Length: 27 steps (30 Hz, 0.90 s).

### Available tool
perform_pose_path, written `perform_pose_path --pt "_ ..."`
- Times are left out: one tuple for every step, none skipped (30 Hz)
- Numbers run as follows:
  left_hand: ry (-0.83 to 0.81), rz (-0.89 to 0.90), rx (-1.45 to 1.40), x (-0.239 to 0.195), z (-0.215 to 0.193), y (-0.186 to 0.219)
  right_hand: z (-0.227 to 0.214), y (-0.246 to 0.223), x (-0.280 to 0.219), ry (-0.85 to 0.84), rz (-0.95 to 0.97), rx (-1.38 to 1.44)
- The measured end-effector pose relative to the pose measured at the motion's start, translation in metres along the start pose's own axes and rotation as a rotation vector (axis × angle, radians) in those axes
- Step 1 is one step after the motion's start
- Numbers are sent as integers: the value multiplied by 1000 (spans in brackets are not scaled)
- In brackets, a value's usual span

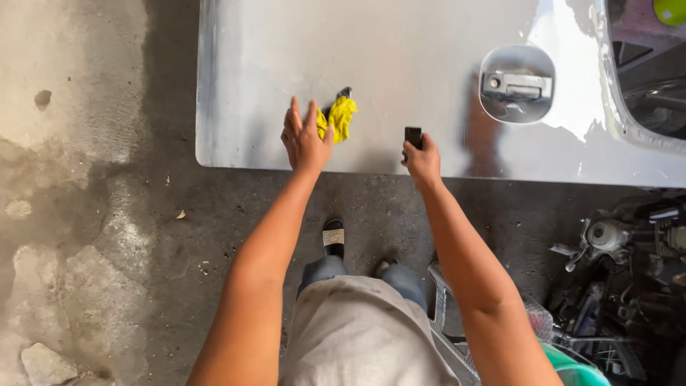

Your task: The person sands a white car door panel using a sanding block and a yellow cloth. They work on the flat surface and edges, occasionally dipping the tools into a green bucket of water to clean them before resuming the sanding process.

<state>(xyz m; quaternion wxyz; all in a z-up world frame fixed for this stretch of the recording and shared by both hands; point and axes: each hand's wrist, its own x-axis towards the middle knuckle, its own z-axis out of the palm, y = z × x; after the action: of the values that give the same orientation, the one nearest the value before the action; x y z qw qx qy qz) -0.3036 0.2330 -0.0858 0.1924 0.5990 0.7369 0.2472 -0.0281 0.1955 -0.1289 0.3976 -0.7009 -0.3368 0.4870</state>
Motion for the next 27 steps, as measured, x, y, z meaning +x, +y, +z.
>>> perform_pose_path --pt "-5 -10 -2 0 2 -6 3 -14 -8 -3 6 -8" --pt "-82 130 101 2 4 -11 8 -30 -14 33 -95 -184" --pt "-159 270 203 3 5 -16 11 -45 -21 68 -196 -359" --pt "-156 260 204 5 11 -17 15 -45 -16 58 -198 -363" --pt "-268 378 265 6 17 -17 18 -46 -10 66 -266 -447" --pt "-384 495 324 6 24 -18 22 -45 -6 73 -332 -530" --pt "-383 484 325 9 33 -18 22 -44 0 62 -333 -533" --pt "-385 563 367 12 41 -20 24 -43 7 65 -459 -602" --pt "-388 642 410 15 50 -20 25 -42 14 68 -587 -669" --pt "-387 633 415 18 47 -14 27 -46 21 58 -588 -665" --pt "-427 590 388 21 45 -6 28 -49 28 75 -606 -716" --pt "-463 550 360 26 44 3 28 -54 37 94 -626 -766" --pt "-459 544 364 36 51 4 32 -64 45 88 -631 -762" --pt "-445 568 362 47 58 5 35 -73 51 124 -661 -786" --pt "-431 593 360 58 66 6 39 -82 59 161 -691 -810" --pt "-444 594 362 72 71 8 41 -83 67 160 -678 -810" --pt "-421 630 361 86 77 9 44 -84 75 143 -699 -807" --pt "-394 674 363 104 83 11 49 -85 86 134 -724 -800" --pt "-402 683 368 124 82 16 53 -85 93 140 -714 -794" --pt "-401 630 365 145 81 22 57 -86 99 164 -746 -830" --pt "-399 578 362 165 79 27 62 -86 105 188 -778 -866" --pt "-407 586 361 180 79 32 65 -91 108 195 -769 -867" --pt "-354 501 324 195 79 35 68 -95 110 191 -762 -846" --pt "-299 412 288 209 77 37 73 -98 112 184 -759 -825" --pt "-305 417 287 207 76 37 75 -98 116 190 -752 -826" --pt "-255 442 255 205 75 36 77 -97 119 163 -714 -819" --pt "-206 467 223 202 73 35 80 -96 121 137 -675 -811"
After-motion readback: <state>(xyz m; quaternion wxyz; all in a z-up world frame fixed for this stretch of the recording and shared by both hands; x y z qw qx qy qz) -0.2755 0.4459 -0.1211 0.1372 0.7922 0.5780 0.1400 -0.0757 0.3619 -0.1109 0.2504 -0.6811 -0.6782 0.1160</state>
